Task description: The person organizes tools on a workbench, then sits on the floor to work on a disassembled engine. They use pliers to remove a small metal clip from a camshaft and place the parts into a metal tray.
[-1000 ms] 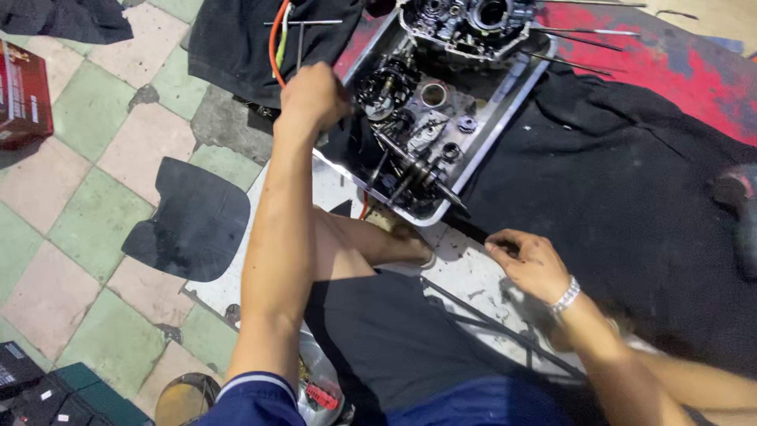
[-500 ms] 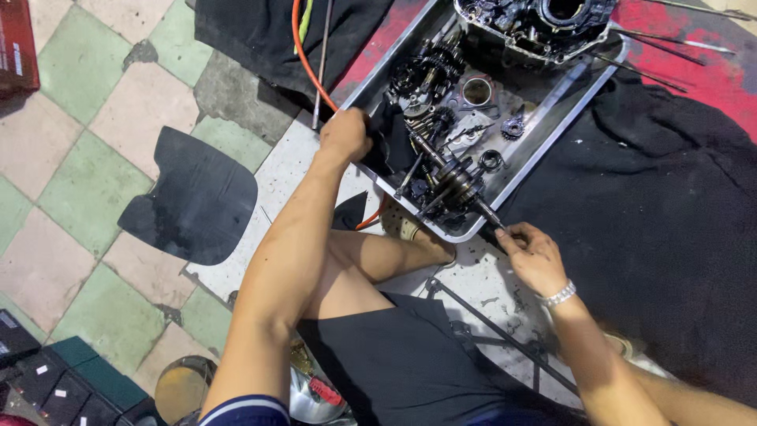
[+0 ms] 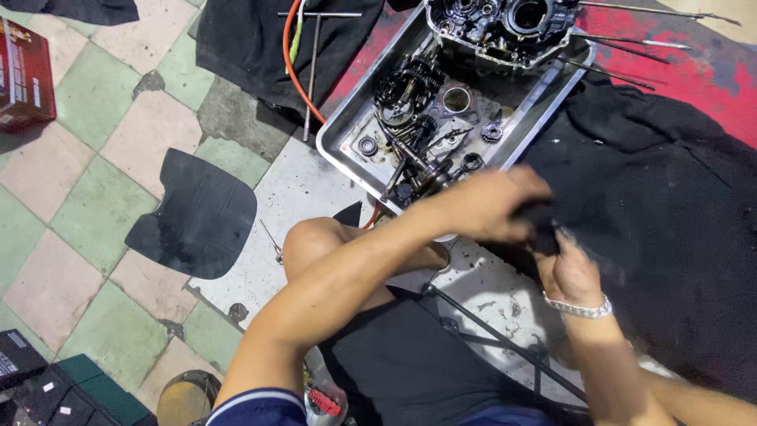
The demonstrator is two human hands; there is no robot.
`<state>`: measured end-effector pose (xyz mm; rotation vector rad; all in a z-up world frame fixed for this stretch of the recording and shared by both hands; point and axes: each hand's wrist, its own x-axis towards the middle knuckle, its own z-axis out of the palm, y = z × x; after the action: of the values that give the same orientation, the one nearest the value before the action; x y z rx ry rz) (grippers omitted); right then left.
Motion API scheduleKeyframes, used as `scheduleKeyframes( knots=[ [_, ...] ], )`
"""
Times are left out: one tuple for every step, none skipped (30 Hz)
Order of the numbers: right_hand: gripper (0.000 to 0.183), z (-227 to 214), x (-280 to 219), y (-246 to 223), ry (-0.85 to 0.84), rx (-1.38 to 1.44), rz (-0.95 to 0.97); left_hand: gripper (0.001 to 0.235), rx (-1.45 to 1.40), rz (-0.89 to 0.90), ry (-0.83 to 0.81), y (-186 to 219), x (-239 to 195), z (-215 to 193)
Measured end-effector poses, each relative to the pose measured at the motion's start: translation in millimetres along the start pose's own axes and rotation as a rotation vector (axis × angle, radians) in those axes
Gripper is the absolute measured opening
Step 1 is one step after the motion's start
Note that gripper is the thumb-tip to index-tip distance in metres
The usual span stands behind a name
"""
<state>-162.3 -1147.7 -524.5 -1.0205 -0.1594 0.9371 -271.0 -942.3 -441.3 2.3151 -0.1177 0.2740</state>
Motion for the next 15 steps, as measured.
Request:
scheduleKeyframes(
  knots=[
    [0.041,-22,6,13,0.208,-0.064,-0.009,0.064,0.066,0.005,-0.062,6,4,11],
    [0.04,-52,11,23,0.416,-0.126,-0.015,0.069,0.131,0.011,-0.123,10,6,22],
    [0.035,-85,19,30,0.542,-0.2,-0.017,0.074,0.199,0.019,-0.184,9,9,28],
    [0.031,-118,28,38,0.601,-0.309,-0.036,0.073,0.225,-0.027,-0.229,2,10,30],
    [0.028,-152,34,47,0.639,-0.424,-0.054,0.072,0.246,-0.076,-0.277,-6,8,32],
    [0.025,-183,38,55,0.65,-0.547,-0.072,0.07,0.268,-0.126,-0.324,-12,6,34],
    [0.022,-208,40,64,0.609,-0.703,-0.105,0.071,0.236,-0.172,-0.304,-16,3,38],
    [0.021,-229,40,72,0.566,-0.869,-0.143,0.071,0.204,-0.218,-0.283,-18,1,41],
    [0.021,-242,40,81,0.492,-1.08,-0.176,0.072,0.173,-0.268,-0.261,-19,-2,43],
    [0.022,-249,39,88,0.418,-1.341,-0.203,0.076,0.085,-0.26,-0.209,-17,-3,44],
    [0.025,-251,38,92,0.333,-1.602,-0.229,0.08,-0.002,-0.251,-0.155,-12,-4,47],
    [0.029,-249,36,94,0.237,-1.859,-0.256,0.084,-0.09,-0.241,-0.101,-7,-5,48],
    [0.035,-241,34,92,0.13,-2.114,-0.281,0.09,-0.077,-0.217,-0.143,-2,-5,47],
    [0.041,-225,32,90,0.227,-1.793,-0.143,0.097,-0.065,-0.192,-0.185,4,-4,46],
    [0.048,-203,30,91,0.309,-1.465,-0.014,0.103,-0.051,-0.167,-0.226,7,-4,45]
  ],
)
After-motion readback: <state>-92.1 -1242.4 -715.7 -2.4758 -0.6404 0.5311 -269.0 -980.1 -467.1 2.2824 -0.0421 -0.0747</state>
